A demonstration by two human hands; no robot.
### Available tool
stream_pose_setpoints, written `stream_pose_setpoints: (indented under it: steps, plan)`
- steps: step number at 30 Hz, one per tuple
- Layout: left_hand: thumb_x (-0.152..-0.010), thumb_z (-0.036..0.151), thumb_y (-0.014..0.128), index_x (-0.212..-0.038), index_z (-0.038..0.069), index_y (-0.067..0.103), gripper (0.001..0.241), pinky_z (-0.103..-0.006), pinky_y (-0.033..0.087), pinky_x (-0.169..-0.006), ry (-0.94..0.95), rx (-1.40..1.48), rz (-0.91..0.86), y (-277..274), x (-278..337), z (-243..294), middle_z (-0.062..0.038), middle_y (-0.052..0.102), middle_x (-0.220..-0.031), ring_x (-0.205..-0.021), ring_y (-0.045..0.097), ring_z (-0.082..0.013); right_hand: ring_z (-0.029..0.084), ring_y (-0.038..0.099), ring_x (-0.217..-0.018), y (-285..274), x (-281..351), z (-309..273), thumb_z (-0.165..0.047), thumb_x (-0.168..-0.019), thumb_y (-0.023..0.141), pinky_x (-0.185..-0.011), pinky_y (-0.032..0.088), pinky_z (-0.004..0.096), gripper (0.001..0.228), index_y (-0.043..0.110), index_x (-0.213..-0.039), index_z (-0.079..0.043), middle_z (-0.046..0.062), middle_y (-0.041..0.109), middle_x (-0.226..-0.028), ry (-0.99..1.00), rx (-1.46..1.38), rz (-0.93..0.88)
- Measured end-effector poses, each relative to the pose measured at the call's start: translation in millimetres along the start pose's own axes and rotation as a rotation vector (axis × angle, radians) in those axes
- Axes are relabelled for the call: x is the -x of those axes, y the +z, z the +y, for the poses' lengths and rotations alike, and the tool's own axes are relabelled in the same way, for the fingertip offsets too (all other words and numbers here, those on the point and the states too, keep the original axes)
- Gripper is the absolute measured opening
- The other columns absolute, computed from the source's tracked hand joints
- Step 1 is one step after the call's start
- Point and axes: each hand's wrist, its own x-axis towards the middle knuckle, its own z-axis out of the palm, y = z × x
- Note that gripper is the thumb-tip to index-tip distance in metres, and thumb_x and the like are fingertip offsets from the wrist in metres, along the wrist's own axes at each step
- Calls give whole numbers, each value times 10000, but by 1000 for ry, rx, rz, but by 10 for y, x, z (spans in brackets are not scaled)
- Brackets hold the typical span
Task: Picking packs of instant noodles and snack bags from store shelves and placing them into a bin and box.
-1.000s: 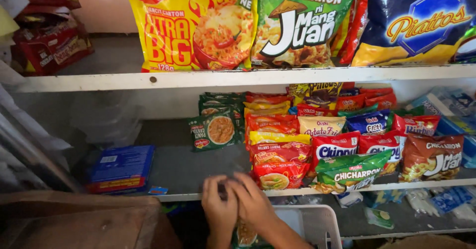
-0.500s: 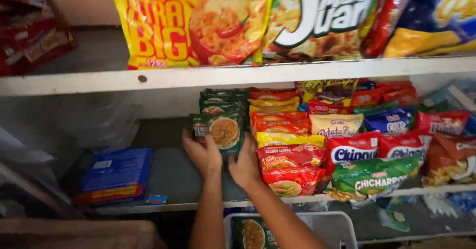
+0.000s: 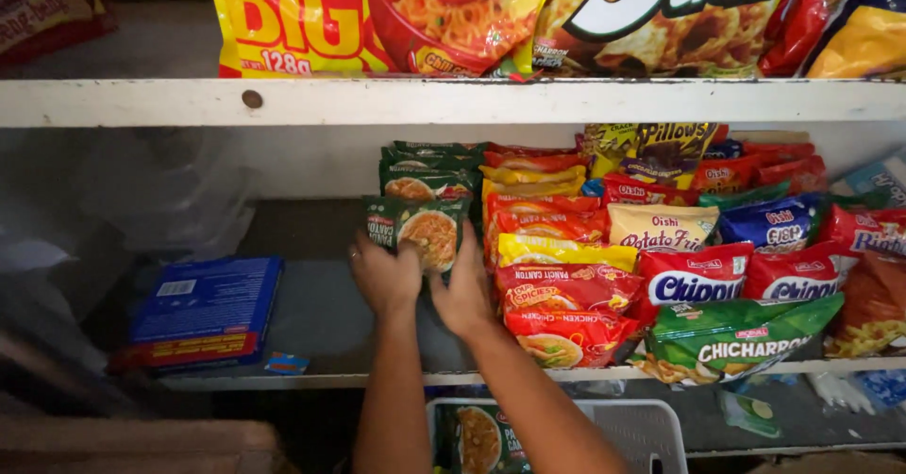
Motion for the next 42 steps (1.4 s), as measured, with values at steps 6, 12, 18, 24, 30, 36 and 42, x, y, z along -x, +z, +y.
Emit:
stream_pose_setpoints:
  steps: [6, 12, 18, 24, 30, 36, 42]
  plan:
    - [-868, 228, 627, -1216, -86, 591, 470, -557, 469, -981, -31, 13, 44, 189, -98, -322, -346, 589, -1233, -1127, 586, -527, 491, 426, -1371, -71, 55, -95, 45, -772, 709, -1133, 367, 478, 949, 200, -1573, 23, 334, 420, -1481, -166, 25, 25]
    - [-948, 257, 457, -1152, -17, 635, 385, -528, 497, -941, -101, 286, 208, 82, -98, -199, -267, 698, -1124, -1048, 656, -472, 542, 521, -1214, -135, 104, -356, -18, -941, 642, -995, 477, 511, 773, 254, -1609, -46, 333, 477, -1403, -166, 111, -106]
    - [-991, 246, 402, -1189, -24, 610, 394, -444, 517, -862, -6, 731, 273, -146, 38, -43, -207, 681, -1061, -948, 670, -385, 483, 602, -1174, -301, 229, -434, -7, -1004, 589, -978, 531, 511, 613, 345, -1547, -155, 261, 545, -1443, -669, 167, 62]
    - [-1014, 325, 434, -1174, -43, 594, 432, -421, 530, -743, 362, 611, 300, -595, 496, 168, -196, 691, -936, -821, 690, -329, 395, 646, -1123, -832, 835, -667, -18, -935, 700, -911, 565, 455, 427, 649, -1305, -223, 214, 570, -1406, -792, 140, 83]
    - [-952, 385, 532, -1140, -25, 564, 452, -416, 489, -696, 647, 507, 140, -1199, 1704, 330, -180, 585, -906, -763, 596, -346, 399, 630, -1198, -1427, 1960, -350, 61, -868, 689, -988, 552, 444, 405, 656, -1236, -106, 222, 589, -1324, -522, 18, 151]
    - [-873, 259, 661, -1098, 21, 619, 330, -435, 552, -701, 258, 308, -305, -1421, 2539, -197, -186, 683, -893, -794, 693, -383, 376, 643, -1059, -1838, 2626, -98, 1, -844, 740, -903, 522, 428, 479, 599, -1292, -89, 193, 600, -1160, 105, -8, -213]
    - [-778, 166, 752, -1327, 31, 492, 623, -496, 536, -840, -15, -26, -616, -1164, 2619, -484, -251, 671, -1124, -1024, 669, -446, 411, 563, -1193, -1704, 2444, 104, -35, -760, 784, -993, 468, 440, 657, 531, -1364, -94, 200, 554, -1258, 214, -24, -352]
